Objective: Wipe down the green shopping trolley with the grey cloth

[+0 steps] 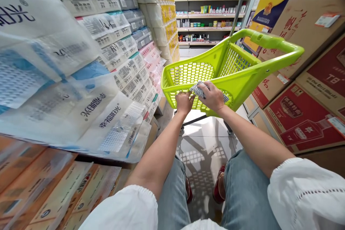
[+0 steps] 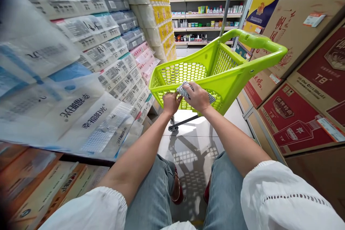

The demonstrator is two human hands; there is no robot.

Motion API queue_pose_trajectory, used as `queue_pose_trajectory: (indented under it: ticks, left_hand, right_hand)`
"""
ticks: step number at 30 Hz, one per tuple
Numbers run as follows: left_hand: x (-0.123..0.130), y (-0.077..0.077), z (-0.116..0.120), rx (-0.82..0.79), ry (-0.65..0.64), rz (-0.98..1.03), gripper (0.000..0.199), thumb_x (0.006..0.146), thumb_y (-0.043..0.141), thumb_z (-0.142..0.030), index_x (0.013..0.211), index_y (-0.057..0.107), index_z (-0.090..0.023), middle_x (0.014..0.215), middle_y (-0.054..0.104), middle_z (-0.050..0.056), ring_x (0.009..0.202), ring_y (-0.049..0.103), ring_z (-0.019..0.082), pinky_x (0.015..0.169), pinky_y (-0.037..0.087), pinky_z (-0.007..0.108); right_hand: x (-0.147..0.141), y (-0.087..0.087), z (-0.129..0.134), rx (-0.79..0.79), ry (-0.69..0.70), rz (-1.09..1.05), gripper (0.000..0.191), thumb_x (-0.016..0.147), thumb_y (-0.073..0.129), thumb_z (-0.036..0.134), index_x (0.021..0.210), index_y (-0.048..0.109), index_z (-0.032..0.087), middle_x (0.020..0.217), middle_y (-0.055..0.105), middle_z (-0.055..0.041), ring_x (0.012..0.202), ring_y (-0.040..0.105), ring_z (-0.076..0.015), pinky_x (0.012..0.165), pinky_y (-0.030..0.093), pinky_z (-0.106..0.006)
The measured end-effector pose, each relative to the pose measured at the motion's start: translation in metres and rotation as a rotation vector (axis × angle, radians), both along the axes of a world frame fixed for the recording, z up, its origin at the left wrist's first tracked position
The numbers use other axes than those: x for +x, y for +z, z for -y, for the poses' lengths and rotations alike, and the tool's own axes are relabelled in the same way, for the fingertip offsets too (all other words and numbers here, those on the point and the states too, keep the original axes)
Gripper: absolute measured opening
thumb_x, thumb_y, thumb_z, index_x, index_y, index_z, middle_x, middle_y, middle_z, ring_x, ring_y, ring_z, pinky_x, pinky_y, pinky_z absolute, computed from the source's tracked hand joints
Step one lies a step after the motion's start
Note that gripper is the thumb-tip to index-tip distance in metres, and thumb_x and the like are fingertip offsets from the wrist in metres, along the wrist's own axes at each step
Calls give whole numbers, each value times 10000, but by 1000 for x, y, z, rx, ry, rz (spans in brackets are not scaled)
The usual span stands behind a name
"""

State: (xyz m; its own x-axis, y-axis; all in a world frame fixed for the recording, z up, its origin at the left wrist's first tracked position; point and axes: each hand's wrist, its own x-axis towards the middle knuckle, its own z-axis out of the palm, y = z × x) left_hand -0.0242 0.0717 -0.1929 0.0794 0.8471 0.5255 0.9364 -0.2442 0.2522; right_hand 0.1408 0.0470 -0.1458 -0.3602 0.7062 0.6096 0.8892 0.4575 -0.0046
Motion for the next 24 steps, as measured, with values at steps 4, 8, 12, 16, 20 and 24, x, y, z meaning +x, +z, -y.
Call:
queue_pose_trajectory:
  ticks: [4,8,12,16,20,24]
  left_hand:
    - [-7,-4,-12,34,-13,36,317,892,473,-427,994,694,-224,774,688,97,884,593,267,831,371,381]
    - [-19,-2,-18,32,-41,45,316,889,472,-424,934,702,-212,755,682,97,873,598,256,834,372,372]
    - [-21,2,-19,60,52,25,288,866,497,-408,854,700,-204,790,678,118,890,592,278,828,370,403]
    - [-18,1,-19,64,110,35,227,838,516,-315,773,685,-178,843,655,142,893,581,289,808,387,411]
    - [-26,-4,-24,43,33,92,221,831,499,-259,711,662,-170,831,638,130,890,570,264,826,401,391]
    - [-36,-8,-28,69,-21,98,237,830,494,-271,650,627,-195,779,631,89,837,553,229,802,413,369]
  right_hand:
    - [1,-4,-3,-10,-11,27,440,874,476,353,1291,503,215,1323,479,-122,1119,490,-241,823,431,-293]
    - [-4,-5,-4,-15,-7,82,431,888,464,367,1297,496,239,1331,476,-114,1114,486,-237,848,423,-302]
    - [-18,4,-7,31,-30,111,436,925,397,364,1338,455,239,1364,444,-126,1164,453,-255,882,408,-328]
    - [-37,5,-15,59,-38,129,446,949,346,370,1365,421,229,1382,419,-141,1159,450,-261,856,409,-321]
    - [-52,-14,-25,20,-46,153,427,955,327,344,1359,428,249,1372,434,-138,1113,465,-253,815,415,-304]
    - [-58,-39,-30,-30,-31,198,405,967,278,284,1333,453,291,1330,476,-112,1057,487,-236,801,403,-307]
